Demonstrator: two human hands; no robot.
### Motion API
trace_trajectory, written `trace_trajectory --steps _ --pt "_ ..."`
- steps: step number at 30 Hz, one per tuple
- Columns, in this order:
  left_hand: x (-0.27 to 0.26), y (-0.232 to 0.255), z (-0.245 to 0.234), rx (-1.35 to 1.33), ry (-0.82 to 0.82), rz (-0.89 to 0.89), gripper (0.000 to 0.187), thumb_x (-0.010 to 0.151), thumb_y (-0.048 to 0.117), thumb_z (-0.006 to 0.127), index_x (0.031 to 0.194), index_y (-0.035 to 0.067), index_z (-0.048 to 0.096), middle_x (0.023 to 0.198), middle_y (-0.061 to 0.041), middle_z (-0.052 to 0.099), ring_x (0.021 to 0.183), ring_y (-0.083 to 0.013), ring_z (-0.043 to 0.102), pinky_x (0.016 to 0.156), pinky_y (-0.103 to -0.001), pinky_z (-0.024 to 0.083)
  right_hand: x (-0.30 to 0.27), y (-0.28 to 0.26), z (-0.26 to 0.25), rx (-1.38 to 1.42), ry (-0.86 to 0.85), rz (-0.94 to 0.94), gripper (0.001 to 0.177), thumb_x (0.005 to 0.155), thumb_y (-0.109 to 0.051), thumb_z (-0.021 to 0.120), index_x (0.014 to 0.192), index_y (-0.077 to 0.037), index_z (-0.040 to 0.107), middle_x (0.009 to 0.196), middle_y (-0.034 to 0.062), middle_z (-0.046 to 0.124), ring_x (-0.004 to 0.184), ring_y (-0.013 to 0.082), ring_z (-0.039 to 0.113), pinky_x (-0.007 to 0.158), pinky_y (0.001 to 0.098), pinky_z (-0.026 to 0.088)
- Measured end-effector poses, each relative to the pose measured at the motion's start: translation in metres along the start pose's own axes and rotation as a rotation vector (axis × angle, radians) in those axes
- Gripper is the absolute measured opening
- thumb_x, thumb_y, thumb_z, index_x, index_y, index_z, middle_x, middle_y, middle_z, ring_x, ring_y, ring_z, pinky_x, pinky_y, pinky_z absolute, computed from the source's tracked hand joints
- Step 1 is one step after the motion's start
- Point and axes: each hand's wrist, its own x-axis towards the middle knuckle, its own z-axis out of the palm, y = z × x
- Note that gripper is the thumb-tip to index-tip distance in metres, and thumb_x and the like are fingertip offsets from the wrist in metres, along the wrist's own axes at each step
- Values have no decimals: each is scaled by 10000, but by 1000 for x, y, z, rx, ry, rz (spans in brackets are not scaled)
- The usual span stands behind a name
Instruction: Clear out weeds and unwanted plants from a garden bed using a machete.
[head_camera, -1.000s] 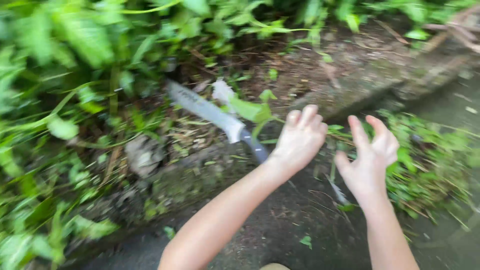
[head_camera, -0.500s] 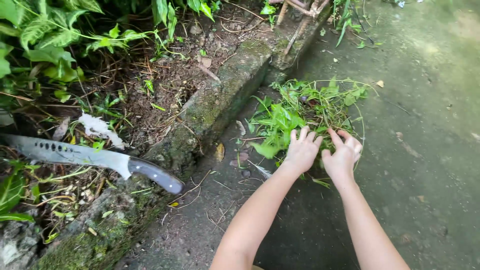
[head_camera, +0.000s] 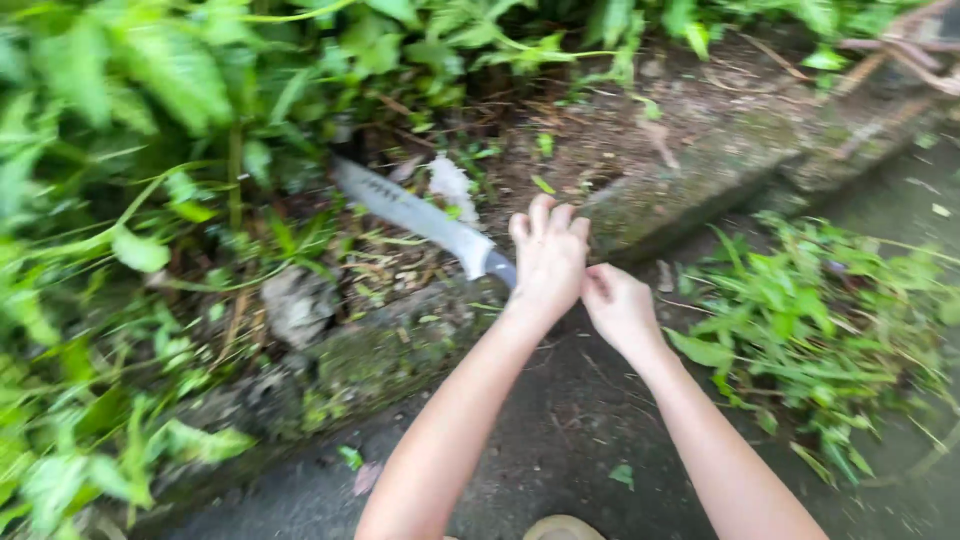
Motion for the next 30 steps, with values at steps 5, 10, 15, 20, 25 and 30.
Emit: trace_trajectory --steps 5,10,15,20,25,30 --pt "-39 -93 -81 176 61 -163 388 766 214 748 1143 121 740 1277 -91 636 1321 -378 420 1007 -599 295 7 -94 32 -139 -361 108 438 856 -411 819 997 -19 687 789 154 720 717 257 708 642 367 534" --pt "-73 -147 -119 233 104 -272 363 788 163 779 1148 119 754 1289 -79 635 1331 -367 408 1039 -565 287 1 -105 26 -23 -497 272 376 826 -321 812 976 1 689 648 115 695 524 186 668 485 328 507" --pt "-75 -163 -123 246 131 -334 246 796 131 784 1042 138 773 1246 -48 638 1322 -359 407 1063 -556 266 -19 -73 -20 146 -324 300 295 802 -133 803 1056 -14 712 654 45 709 512 100 657 493 251 507" --pt "-66 -161 -85 306 15 -272 295 725 129 786 1019 113 776 1210 -76 632 1303 -361 411 1032 -552 275 -33 -19 -44 405 -195 375 323 813 -43 786 1108 32 677 753 54 695 540 106 628 498 252 482" --pt "-63 -187 -61 500 28 -240 169 795 83 771 945 157 794 1106 -41 698 1326 -309 444 1055 -521 277 -44 -18 -54 452 -141 388 307 832 -33 783 1110 46 678 750 67 672 527 116 587 483 262 460" --pt "-65 -206 -125 436 265 -493 113 952 179 729 899 219 821 976 17 767 1279 -234 478 1062 -485 256 -59 -58 -30 634 -329 509 275 822 -18 744 999 10 535 718 100 675 528 151 657 489 296 553"
